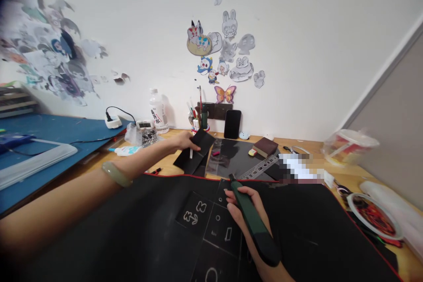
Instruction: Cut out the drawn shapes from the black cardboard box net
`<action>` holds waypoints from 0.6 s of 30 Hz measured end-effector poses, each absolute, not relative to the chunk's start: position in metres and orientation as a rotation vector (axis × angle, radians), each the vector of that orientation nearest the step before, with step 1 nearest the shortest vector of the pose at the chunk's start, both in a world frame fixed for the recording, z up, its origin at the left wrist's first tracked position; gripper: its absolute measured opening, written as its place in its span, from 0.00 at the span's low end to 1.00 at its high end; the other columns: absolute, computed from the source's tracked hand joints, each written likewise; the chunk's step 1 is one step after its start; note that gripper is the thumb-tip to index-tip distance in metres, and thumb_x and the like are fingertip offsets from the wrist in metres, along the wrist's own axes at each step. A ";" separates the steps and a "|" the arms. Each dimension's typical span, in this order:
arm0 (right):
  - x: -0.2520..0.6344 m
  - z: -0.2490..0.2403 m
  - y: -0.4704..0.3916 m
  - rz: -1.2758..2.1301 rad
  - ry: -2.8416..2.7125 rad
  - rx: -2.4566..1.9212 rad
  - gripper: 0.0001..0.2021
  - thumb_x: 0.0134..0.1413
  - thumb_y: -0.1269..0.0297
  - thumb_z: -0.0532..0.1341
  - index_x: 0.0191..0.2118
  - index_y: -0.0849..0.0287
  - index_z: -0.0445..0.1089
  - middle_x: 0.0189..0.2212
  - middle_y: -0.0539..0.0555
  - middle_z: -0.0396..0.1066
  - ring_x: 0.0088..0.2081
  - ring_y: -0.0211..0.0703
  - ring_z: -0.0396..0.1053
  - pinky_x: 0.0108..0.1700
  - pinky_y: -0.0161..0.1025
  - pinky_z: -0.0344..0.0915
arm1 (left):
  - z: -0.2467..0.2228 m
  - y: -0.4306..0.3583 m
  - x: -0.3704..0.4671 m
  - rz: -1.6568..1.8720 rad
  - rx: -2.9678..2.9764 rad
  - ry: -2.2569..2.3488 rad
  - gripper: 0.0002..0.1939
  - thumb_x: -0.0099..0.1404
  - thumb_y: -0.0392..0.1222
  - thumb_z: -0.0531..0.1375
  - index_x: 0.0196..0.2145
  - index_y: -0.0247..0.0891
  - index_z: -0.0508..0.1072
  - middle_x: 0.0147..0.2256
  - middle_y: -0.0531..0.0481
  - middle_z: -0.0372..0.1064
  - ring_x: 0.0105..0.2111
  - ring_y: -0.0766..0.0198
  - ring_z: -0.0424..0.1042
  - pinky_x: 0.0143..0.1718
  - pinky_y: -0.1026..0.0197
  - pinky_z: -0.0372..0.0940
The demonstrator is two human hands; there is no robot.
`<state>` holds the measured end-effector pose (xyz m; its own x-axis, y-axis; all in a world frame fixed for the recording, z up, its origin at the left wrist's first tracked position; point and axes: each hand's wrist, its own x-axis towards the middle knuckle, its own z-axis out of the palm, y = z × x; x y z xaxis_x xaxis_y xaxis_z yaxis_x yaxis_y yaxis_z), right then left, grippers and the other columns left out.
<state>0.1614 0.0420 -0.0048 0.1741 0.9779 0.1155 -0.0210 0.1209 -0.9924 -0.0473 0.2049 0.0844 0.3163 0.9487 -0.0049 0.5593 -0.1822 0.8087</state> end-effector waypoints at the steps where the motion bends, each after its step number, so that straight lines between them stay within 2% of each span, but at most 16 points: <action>1: 0.162 -0.004 0.042 1.007 -1.117 -1.189 0.19 0.40 0.62 0.66 0.40 0.54 0.60 0.39 0.55 0.73 0.40 0.48 0.71 0.43 0.46 0.67 | 0.094 0.211 -0.044 0.644 1.872 1.347 0.16 0.64 0.44 0.54 0.47 0.34 0.64 0.46 0.45 0.63 0.42 0.59 0.67 0.41 0.52 0.65; 5: 0.163 0.000 0.039 1.023 -1.128 -1.209 0.19 0.42 0.62 0.65 0.42 0.53 0.60 0.42 0.56 0.72 0.43 0.49 0.70 0.42 0.46 0.68 | 0.126 0.234 -0.024 0.629 1.985 1.358 0.16 0.64 0.44 0.54 0.47 0.34 0.64 0.45 0.44 0.63 0.41 0.60 0.67 0.41 0.52 0.65; 10: 0.165 0.000 0.036 1.024 -1.168 -1.223 0.19 0.43 0.65 0.64 0.43 0.52 0.61 0.44 0.53 0.71 0.43 0.46 0.70 0.44 0.44 0.67 | 0.139 0.242 -0.034 0.593 2.150 1.497 0.17 0.64 0.48 0.53 0.44 0.33 0.66 0.42 0.46 0.65 0.40 0.59 0.67 0.41 0.53 0.63; 13: 0.166 -0.002 0.036 1.010 -1.178 -1.223 0.19 0.42 0.64 0.65 0.42 0.52 0.61 0.44 0.53 0.71 0.43 0.47 0.70 0.45 0.43 0.67 | 0.134 0.223 -0.087 0.468 2.249 1.577 0.18 0.60 0.54 0.54 0.35 0.34 0.71 0.36 0.48 0.69 0.38 0.58 0.67 0.42 0.57 0.60; 16: 0.164 -0.003 0.037 1.008 -1.221 -1.203 0.19 0.43 0.64 0.65 0.43 0.52 0.60 0.44 0.53 0.71 0.44 0.46 0.70 0.46 0.43 0.66 | 0.118 0.178 -0.162 0.270 2.245 1.746 0.18 0.55 0.54 0.57 0.24 0.34 0.71 0.23 0.47 0.69 0.29 0.58 0.68 0.34 0.59 0.60; 18: 0.163 -0.002 0.038 1.011 -1.225 -1.193 0.19 0.44 0.63 0.64 0.43 0.52 0.60 0.43 0.53 0.71 0.44 0.47 0.70 0.45 0.43 0.67 | 0.102 0.141 -0.210 0.195 2.226 1.877 0.19 0.56 0.55 0.55 0.22 0.34 0.70 0.19 0.47 0.66 0.23 0.58 0.67 0.28 0.59 0.60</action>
<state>0.1627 0.0378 -0.0025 0.1029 0.9855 0.1351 0.0545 0.1300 -0.9900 -0.2097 0.1406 0.1022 0.1740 0.9839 -0.0419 0.9542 -0.1579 0.2540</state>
